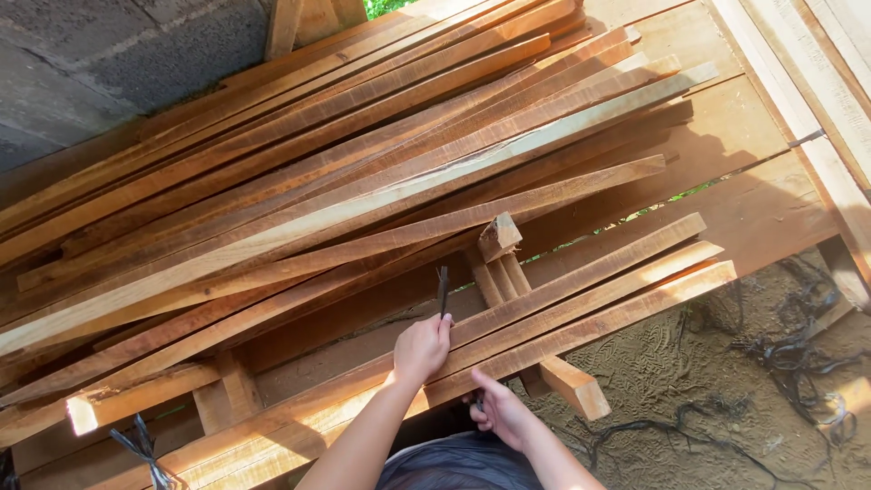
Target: The person ties a bundle of wooden planks together using a black strap. They wrap the strap around the planks, pull it tight, and tie a knot to secure the bundle.
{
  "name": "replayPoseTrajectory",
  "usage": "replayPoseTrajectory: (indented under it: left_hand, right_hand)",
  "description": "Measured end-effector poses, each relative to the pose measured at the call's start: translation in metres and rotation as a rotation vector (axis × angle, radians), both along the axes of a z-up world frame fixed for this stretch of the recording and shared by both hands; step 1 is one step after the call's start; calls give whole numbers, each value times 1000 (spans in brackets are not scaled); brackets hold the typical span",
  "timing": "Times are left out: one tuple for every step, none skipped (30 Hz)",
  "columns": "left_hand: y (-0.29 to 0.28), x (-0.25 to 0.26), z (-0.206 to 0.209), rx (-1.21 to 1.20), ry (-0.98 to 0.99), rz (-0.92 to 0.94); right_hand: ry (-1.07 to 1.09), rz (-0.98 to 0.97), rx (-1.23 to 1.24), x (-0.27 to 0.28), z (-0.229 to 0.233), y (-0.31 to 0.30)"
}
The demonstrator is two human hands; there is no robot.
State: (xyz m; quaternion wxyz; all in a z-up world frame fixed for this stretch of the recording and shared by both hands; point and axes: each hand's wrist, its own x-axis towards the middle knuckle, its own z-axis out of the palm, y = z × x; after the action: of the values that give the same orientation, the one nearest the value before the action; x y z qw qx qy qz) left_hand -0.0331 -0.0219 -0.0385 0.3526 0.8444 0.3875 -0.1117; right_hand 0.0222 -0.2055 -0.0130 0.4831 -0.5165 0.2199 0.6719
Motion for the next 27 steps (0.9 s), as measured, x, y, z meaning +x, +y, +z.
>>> replayPoseTrajectory:
  left_hand:
    - [-6,-2,-3,1,-2,2]
    - [-12,-3,-5,103,-35,25]
    - [-18,-4,-8,207,-68,49]
    - [-24,-10,-3,209,-70,51]
    - [-25,-12,3,334,-222,21]
    - [-27,-13,8,458,-373,-11]
    - [-31,-16,8,459,-370,-13]
    - [-34,-18,7,506,-397,4]
    - [-38,-18,6,551,-426,16]
    - [-40,-19,7,549,-425,9]
    - [-41,-19,8,554,-422,18]
    - [-40,-18,10,560,-418,26]
    - [-38,-16,10,560,-417,25]
    - [-36,-14,9,558,-409,11]
    - [-38,-15,9,549,-396,-4]
    - [-41,-16,10,542,-389,-6]
    - [-38,-14,11,552,-392,-17]
    - [-37,-12,12,562,-394,-28]
    - [-35,-11,11,565,-391,-28]
    - [-35,-11,11,569,-384,-33]
    - [-36,-11,10,571,-379,-37]
    - [-37,-13,7,573,-378,-36]
    - [-39,-14,4,590,-385,-35]
    - [-40,-14,2,607,-391,-34]
    - [-45,-16,1,615,-400,-32]
    - [-50,-17,0,633,-374,-13]
    - [-56,-18,0,649,-347,4]
  right_hand:
    - [-2,2,1,2,12,13]
    - [-127,-22,-174,4,25,25]
    - [-253,-46,-347,5,37,38]
    - [-255,-45,-345,-1,31,41]
    - [-283,-206,-389,-3,24,48]
    - [-308,-368,-431,-5,18,55]
    - [-304,-369,-431,-7,21,63]
    - [-300,-577,-467,-8,24,72]
    - [-294,-791,-503,-8,27,81]
    - [-290,-796,-506,-11,14,79]
    - [-333,-821,-550,-12,2,78]
    - [-376,-845,-595,-14,-10,79]
    - [-374,-846,-595,-12,-14,81]
    - [-378,-861,-598,-11,-18,83]
    - [-380,-874,-609,-14,-21,80]
    - [-376,-873,-618,-16,-20,77]
    - [-391,-849,-647,-15,-19,80]
    - [-406,-825,-675,-14,-18,82]
    - [-403,-823,-673,-14,-23,83]
    - [-412,-811,-680,-14,-27,82]
    - [-424,-799,-688,-15,-31,80]
    - [-424,-798,-687,-16,-31,79]
    - [-432,-821,-665,-16,-31,79]
    - [-440,-844,-643,-17,-30,78]
    - [-446,-848,-633,-18,-34,76]
    - [-447,-834,-631,-19,-38,73]
    - [-447,-820,-632,-20,-43,70]
